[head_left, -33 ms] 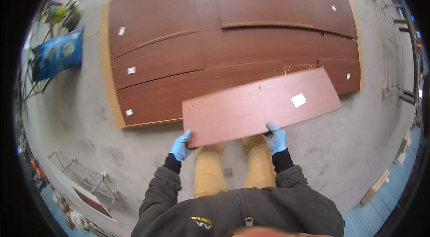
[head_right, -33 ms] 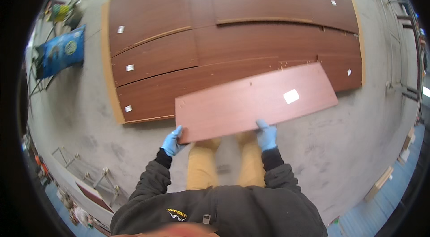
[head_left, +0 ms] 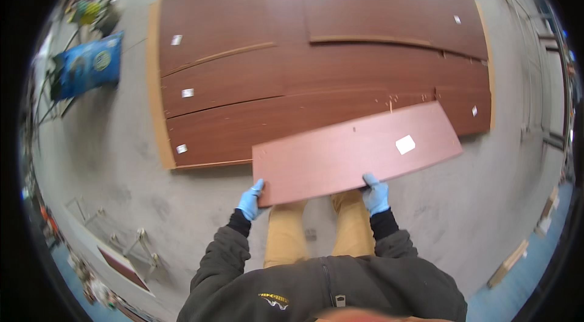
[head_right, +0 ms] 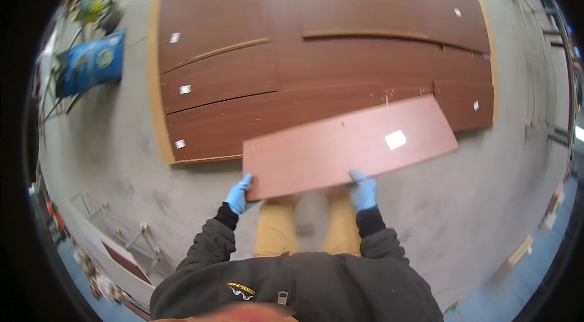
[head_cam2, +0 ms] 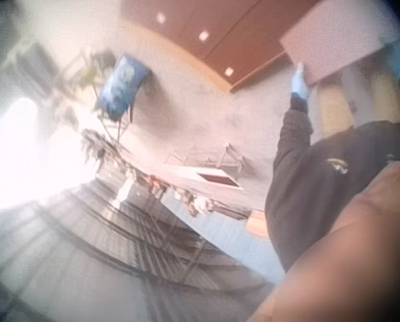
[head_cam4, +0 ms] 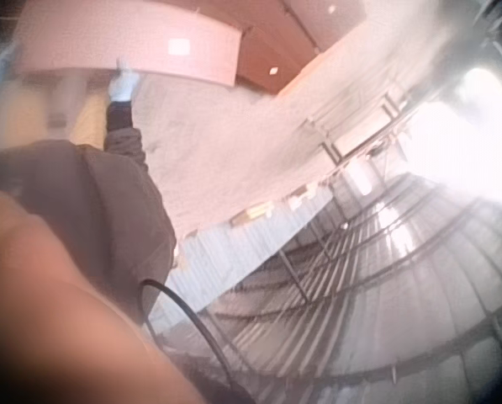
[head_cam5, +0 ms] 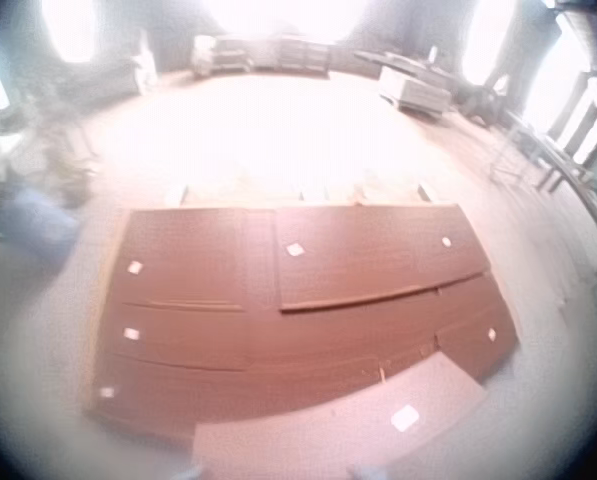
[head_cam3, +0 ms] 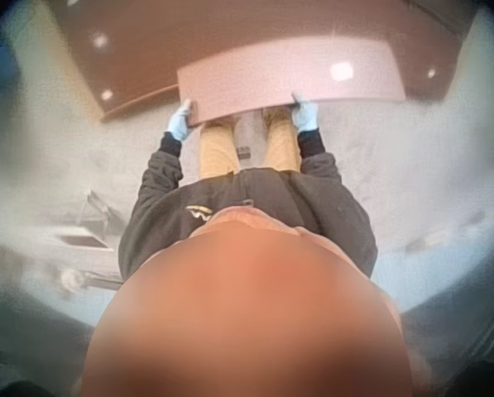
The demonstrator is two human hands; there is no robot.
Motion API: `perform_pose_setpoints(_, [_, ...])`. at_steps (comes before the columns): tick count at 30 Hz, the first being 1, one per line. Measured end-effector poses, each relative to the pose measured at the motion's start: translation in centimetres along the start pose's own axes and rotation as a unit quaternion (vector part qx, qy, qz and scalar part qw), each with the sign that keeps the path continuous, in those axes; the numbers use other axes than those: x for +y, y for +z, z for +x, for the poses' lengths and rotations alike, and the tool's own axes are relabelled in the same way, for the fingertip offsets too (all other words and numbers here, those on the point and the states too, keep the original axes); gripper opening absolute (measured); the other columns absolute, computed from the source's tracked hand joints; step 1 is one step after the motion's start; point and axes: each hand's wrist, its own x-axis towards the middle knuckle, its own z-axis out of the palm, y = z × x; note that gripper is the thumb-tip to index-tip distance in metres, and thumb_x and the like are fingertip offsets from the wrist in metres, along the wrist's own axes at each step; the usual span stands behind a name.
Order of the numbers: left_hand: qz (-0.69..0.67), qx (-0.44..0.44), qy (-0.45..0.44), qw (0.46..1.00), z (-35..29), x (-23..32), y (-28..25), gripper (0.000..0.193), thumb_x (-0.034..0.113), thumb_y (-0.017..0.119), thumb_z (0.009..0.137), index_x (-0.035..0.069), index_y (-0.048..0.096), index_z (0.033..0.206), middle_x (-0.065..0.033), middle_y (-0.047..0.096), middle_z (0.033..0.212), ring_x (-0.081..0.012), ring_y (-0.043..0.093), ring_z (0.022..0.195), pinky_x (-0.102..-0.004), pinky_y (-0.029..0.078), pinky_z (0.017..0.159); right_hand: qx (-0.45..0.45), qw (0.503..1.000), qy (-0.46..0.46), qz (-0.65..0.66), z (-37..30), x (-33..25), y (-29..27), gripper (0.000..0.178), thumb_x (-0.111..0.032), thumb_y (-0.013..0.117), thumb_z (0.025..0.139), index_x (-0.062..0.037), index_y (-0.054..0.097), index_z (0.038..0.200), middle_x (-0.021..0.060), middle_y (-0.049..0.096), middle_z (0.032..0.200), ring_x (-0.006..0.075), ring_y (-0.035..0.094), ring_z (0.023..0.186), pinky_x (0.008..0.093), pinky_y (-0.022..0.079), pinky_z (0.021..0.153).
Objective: The person wipes the surface of several brown wood panels with a cloth, then stacks them on the floor. The person repeats this process for multiple panels, occasionally flipping them over to clean both sides.
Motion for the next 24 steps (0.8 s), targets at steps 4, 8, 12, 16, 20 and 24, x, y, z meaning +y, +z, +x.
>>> perform_pose_setpoints(4, [0.058,0.253,0.033,0.965,-7.6,-6.8,-2.9,0.049,0.055,0.069,0.099,0.008,0.069,0.113,-0.0104,0.074,0.107,-0.028,0.074,0.088,-0.0535,0.061,0.069,-0.013,0.994,0.106,-0.027,-8.0,-0.1,-0.4,0.047,-0.001,0.071,0.09,-0.0056,0.061,0.135,0.0101,0.068,0.126,0.0273,0.067,0.114,0.0462,0.057,0.096])
perform_pose_setpoints(8, [0.085,0.361,0.106,0.923,-15.5,-11.7,-5.2,0.062,0.062,0.067,0.097,0.001,0.073,0.093,-0.0148,0.074,0.088,-0.0301,0.074,0.078,-0.0499,0.061,0.063,-0.089,0.984,0.141,-0.058,-12.6,-1.0,1.0,0.05,-0.003,0.067,0.093,-0.0079,0.056,0.142,0.013,0.067,0.129,0.0345,0.069,0.114,0.0551,0.062,0.091])
perform_pose_setpoints(12, [-0.017,0.391,0.144,0.909,-22.1,-18.8,-6.4,0.07,0.065,0.065,0.096,-0.004,0.074,0.091,-0.0149,0.074,0.087,-0.0287,0.074,0.08,-0.0457,0.06,0.069,-0.17,0.96,0.177,-0.131,-16.5,-3.3,4.5,0.041,-0.009,0.064,0.098,-0.0038,0.058,0.138,0.015,0.068,0.13,0.0365,0.07,0.114,0.0578,0.062,0.093])
perform_pose_setpoints(16, [-0.109,0.449,0.198,0.865,-27.1,-26.2,-4.3,0.072,0.066,0.064,0.097,-0.003,0.072,0.08,-0.0116,0.067,0.073,-0.0236,0.058,0.069,-0.0443,0.049,0.072,-0.241,0.919,0.166,-0.264,-21.3,-6.3,9.6,0.036,-0.009,0.064,0.097,-0.0021,0.062,0.133,0.0153,0.071,0.122,0.0365,0.073,0.103,0.0558,0.064,0.088])
perform_pose_setpoints(20, [-0.159,0.497,0.225,0.823,-32.5,-25.2,-9.8,0.077,0.069,0.065,0.095,-0.006,0.071,0.082,-0.0145,0.066,0.072,-0.0242,0.058,0.069,-0.0447,0.05,0.072,-0.304,0.882,0.154,-0.326,-27.3,-1.5,18.9,0.031,-0.012,0.066,0.097,-0.0009,0.066,0.126,0.0152,0.073,0.118,0.0337,0.074,0.098,0.0532,0.065,0.085])
perform_pose_setpoints(24, [-0.205,0.497,0.251,0.805,-38.0,-21.3,-21.5,0.063,0.062,0.067,0.098,0.004,0.068,0.073,-0.0048,0.062,0.068,-0.0153,0.051,0.065,-0.0407,0.047,0.065,-0.376,0.848,0.196,-0.319,-34.5,10.0,28.5,0.028,-0.016,0.065,0.099,-0.0012,0.068,0.123,0.0144,0.074,0.117,0.0335,0.072,0.106,0.0508,0.063,0.09])
